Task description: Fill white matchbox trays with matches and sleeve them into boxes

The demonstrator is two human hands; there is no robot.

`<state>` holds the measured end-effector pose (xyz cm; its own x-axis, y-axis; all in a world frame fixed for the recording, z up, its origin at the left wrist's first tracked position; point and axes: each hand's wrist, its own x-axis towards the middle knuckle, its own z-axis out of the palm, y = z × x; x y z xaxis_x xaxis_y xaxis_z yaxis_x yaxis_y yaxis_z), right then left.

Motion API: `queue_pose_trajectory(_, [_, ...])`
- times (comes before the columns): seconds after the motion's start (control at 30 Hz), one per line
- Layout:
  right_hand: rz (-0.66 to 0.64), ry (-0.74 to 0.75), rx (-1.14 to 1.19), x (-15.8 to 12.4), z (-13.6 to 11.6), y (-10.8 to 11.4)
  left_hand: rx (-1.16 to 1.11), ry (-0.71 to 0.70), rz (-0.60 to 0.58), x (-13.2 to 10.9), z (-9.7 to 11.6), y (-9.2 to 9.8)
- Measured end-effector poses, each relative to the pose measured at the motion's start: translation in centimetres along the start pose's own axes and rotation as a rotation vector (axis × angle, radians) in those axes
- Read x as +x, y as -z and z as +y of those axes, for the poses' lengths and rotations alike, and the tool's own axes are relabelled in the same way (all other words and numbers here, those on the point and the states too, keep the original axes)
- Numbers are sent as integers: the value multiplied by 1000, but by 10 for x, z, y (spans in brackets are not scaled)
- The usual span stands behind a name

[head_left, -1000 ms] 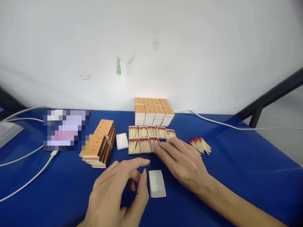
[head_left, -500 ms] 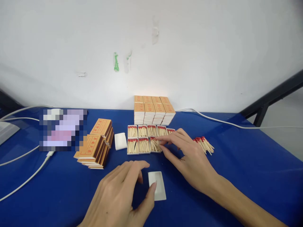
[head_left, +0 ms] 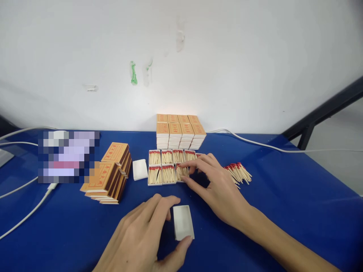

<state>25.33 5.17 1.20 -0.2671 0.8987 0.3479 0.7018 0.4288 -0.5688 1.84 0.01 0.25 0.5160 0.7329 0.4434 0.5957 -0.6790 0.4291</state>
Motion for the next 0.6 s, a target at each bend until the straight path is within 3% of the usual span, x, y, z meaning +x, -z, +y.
queue_pose_trajectory(0.47, [109, -63, -1, 5, -9, -5, 66, -29, -2, -2, -3, -3])
queue_pose_trajectory(0.6, [89, -112, -5, 7, -12, -9, 29, -20, 7, -1, -3, -3])
